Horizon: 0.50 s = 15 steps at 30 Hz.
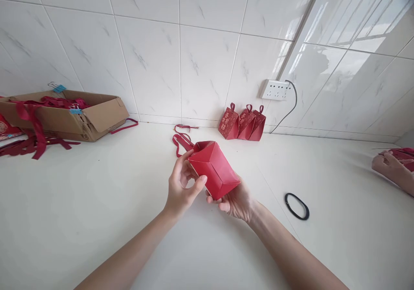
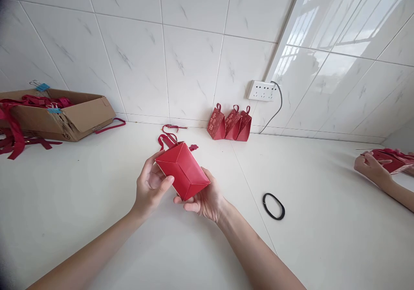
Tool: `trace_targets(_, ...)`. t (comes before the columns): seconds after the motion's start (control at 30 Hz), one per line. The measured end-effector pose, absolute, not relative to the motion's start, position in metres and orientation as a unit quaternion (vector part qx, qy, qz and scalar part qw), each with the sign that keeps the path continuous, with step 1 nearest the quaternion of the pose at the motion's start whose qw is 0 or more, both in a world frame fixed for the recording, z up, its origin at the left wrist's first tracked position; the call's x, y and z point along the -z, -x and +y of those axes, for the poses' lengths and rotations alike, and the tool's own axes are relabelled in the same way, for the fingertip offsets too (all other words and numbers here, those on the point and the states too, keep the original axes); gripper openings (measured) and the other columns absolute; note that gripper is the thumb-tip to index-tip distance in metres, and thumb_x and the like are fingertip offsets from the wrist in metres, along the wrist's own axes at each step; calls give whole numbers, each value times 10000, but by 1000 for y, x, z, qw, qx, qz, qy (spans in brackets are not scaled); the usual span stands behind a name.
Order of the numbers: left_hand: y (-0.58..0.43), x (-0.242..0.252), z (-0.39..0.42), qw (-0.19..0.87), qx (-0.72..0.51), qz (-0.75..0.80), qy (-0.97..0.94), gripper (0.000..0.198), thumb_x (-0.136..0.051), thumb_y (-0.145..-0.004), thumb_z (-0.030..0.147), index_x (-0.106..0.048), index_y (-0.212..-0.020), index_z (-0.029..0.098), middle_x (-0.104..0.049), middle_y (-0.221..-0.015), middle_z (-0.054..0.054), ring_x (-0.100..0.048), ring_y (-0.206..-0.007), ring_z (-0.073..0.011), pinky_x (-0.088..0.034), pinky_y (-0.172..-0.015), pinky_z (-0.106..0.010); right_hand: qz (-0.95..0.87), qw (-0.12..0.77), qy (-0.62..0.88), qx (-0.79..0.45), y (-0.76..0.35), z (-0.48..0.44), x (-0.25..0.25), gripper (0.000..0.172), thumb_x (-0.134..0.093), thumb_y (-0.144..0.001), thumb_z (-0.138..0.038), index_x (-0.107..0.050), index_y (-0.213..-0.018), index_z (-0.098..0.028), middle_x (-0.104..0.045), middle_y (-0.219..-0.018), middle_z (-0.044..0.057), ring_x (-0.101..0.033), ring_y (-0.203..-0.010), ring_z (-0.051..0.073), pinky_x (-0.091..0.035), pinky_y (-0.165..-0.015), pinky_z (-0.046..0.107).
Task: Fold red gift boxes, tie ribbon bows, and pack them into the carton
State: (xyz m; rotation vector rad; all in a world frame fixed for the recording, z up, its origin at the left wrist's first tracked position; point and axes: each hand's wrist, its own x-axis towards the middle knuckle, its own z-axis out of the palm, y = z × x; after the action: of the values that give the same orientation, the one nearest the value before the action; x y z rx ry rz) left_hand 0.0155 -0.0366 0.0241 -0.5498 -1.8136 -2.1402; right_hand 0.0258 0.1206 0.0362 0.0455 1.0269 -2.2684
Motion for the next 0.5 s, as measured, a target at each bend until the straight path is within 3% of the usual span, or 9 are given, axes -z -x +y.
trace_targets(0.17, -16, -25, -37, 144, 741, -627, 193, 538, -697, -752, 333, -476, -1235, 249, -639, -1063, -66, -635, -865, -178, -526, -728, -284, 410, 305, -49, 858, -27, 119, -43, 532, -282, -905, -538, -553, -1092, -120, -628, -670, 51, -690, -554, 179, -509, -361, 190)
trace_targets(0.27, -12, -21, -39, 155, 745, -620, 193, 526, -689, -753, 369, -500, -1226, 235, -635, -1102, -80, -629, -935, -204, -522, -781, -304, 459, 260, -44, 849, -27, 118, -44, 543, -322, -883, -574, -557, -1114, -143, -661, -757, 70, -682, -558, 185, -538, -396, 242)
trace_targets(0.33, -7, -15, -41, 163, 758, -598, 202, 491, -611, -789, 476, -536, -1196, 210, -625, -1134, -98, -602, -1029, -243, -509, -842, -338, 519, 173, -29, 837, -27, 118, -43, 534, -369, -860, -596, -567, -1093, -158, -677, -851, 88, -681, -610, 194, -566, -451, 286)
trace_targets(0.4, 0, -9, -43, 159, 780, -567, 212, 513, -508, -817, 575, -563, -1159, 195, -624, -1139, -107, -580, -1083, -272, -495, -883, -373, 608, 27, 17, 793, -26, 120, -39, 482, -456, -833, -584, -559, -1082, -185, -672, -962, 94, -679, -745, 212, -589, -540, 315)
trace_targets(0.5, 7, -5, -45, 137, 788, -563, 207, 503, -531, -805, 579, -562, -1142, 207, -651, -1072, -90, -610, -1029, -270, -504, -869, -386, 742, -173, 145, 631, -23, 128, -30, 434, -629, -768, -473, -527, -1119, -238, -642, -1027, 75, -643, -879, 220, -592, -664, 342)
